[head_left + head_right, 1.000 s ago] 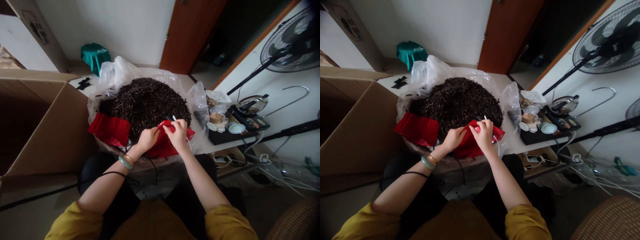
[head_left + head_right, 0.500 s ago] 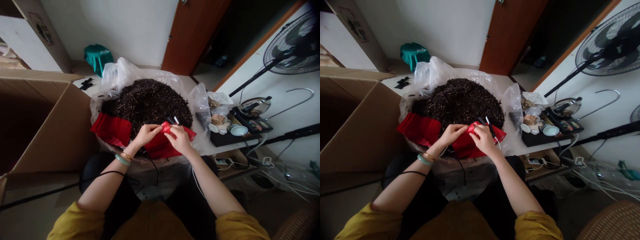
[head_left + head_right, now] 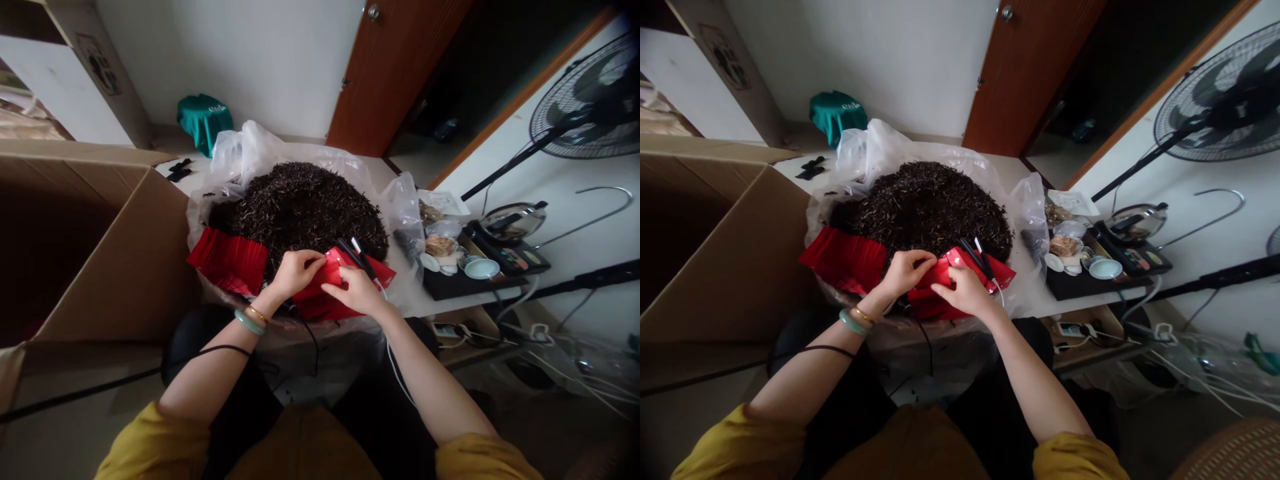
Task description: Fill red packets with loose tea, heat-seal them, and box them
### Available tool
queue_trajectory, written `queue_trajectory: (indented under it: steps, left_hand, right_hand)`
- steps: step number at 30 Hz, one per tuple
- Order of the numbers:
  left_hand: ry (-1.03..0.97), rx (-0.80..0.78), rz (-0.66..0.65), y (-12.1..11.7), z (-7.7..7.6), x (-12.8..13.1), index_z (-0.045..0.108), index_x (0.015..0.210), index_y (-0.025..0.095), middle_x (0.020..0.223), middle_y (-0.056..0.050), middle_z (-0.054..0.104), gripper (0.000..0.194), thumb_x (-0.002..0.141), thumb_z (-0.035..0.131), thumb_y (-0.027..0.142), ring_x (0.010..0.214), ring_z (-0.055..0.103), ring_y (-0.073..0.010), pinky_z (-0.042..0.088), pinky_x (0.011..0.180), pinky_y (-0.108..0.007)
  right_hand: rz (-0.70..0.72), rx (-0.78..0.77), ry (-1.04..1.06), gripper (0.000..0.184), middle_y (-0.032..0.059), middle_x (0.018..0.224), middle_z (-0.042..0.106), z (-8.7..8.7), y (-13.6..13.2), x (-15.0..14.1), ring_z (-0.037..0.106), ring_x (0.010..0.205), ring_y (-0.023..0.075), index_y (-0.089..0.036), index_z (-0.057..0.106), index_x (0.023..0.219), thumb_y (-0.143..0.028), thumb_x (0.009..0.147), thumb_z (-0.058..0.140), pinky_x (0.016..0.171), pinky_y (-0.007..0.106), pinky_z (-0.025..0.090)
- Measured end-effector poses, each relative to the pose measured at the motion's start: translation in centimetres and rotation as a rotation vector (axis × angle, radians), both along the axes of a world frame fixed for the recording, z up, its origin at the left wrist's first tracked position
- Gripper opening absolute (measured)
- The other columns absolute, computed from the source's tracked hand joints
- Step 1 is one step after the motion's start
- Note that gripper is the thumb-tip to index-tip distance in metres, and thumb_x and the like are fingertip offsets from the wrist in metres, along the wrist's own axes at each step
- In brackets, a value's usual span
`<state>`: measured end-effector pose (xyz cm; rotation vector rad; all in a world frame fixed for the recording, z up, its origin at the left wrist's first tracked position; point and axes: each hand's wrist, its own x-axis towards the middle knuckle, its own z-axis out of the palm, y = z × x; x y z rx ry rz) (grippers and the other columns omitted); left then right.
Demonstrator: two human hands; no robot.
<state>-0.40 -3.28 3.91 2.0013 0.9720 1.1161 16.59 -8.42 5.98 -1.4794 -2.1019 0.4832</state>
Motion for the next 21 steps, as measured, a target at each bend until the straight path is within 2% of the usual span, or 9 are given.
queue_trajectory:
  steps: [3,6,8,11,14,19,21]
  left_hand:
    - [0.017,0.082,-0.026,-0.3,-0.1,0.1,0.072,0.081,0.016,0.082,-0.005,0.075,0.014,0.083,0.059,0.016,0.072,0.069,-0.0156,0.050,0.068,-0.022]
    - [0.026,0.139,-0.048,-0.3,-0.1,0.0,0.071,0.081,0.016,0.082,-0.005,0.075,0.013,0.084,0.058,0.016,0.072,0.069,-0.0155,0.050,0.067,-0.022]
    - [0.044,0.176,-0.057,-0.2,0.0,-0.1,0.071,0.083,0.016,0.082,-0.005,0.074,0.015,0.086,0.057,0.018,0.072,0.068,-0.0155,0.050,0.067,-0.022]
    - [0.089,0.225,-0.066,-0.1,0.0,-0.3,0.071,0.085,0.016,0.081,-0.006,0.073,0.018,0.089,0.053,0.022,0.073,0.068,-0.0157,0.050,0.069,-0.024]
    - [0.141,0.237,-0.082,0.0,0.0,-0.5,0.070,0.087,0.016,0.084,-0.006,0.073,0.021,0.090,0.051,0.024,0.075,0.068,-0.0161,0.050,0.070,-0.025]
    - [0.203,0.233,-0.112,0.0,0.0,-0.5,0.069,0.088,0.016,0.085,-0.007,0.073,0.024,0.091,0.048,0.025,0.076,0.067,-0.0164,0.050,0.070,-0.025]
    - [0.207,0.253,-0.084,0.0,0.1,-0.5,0.069,0.086,0.017,0.084,-0.006,0.072,0.023,0.091,0.048,0.025,0.076,0.066,-0.0166,0.050,0.072,-0.027]
  right_hand:
    - [0.005,-0.203,0.074,0.037,-0.0034,0.051,0.044,-0.1,0.3,-0.2,0.043,0.049,0.0126,-0.021,0.042,0.055,-0.041,0.081,0.058,0.048,0.026,0.033]
    - [-0.018,-0.294,0.196,0.037,-0.0027,0.051,0.045,-0.6,0.6,-0.4,0.045,0.051,0.0135,-0.020,0.047,0.055,-0.041,0.086,0.050,0.050,0.027,0.036]
    - [-0.017,-0.313,0.310,0.032,-0.0011,0.058,0.053,-0.9,0.6,-0.6,0.051,0.060,0.0161,-0.019,0.056,0.063,-0.040,0.086,0.050,0.057,0.029,0.042]
    - [0.034,-0.344,0.458,0.026,0.0013,0.076,0.064,-1.2,0.5,-0.8,0.059,0.080,0.0192,-0.019,0.067,0.085,-0.039,0.086,0.051,0.075,0.033,0.049]
    - [0.065,-0.397,0.462,0.026,0.0023,0.084,0.068,-1.3,0.3,-0.7,0.061,0.087,0.0205,-0.019,0.069,0.093,-0.038,0.087,0.052,0.085,0.037,0.049]
    - [0.072,-0.464,0.378,0.026,0.0033,0.088,0.069,-1.6,0.4,-0.5,0.062,0.087,0.0216,-0.018,0.069,0.095,-0.036,0.087,0.053,0.087,0.040,0.049]
    - [0.100,-0.467,0.391,0.026,0.0036,0.089,0.070,-1.6,0.6,-0.6,0.063,0.090,0.0224,-0.018,0.070,0.095,-0.037,0.086,0.054,0.089,0.041,0.049]
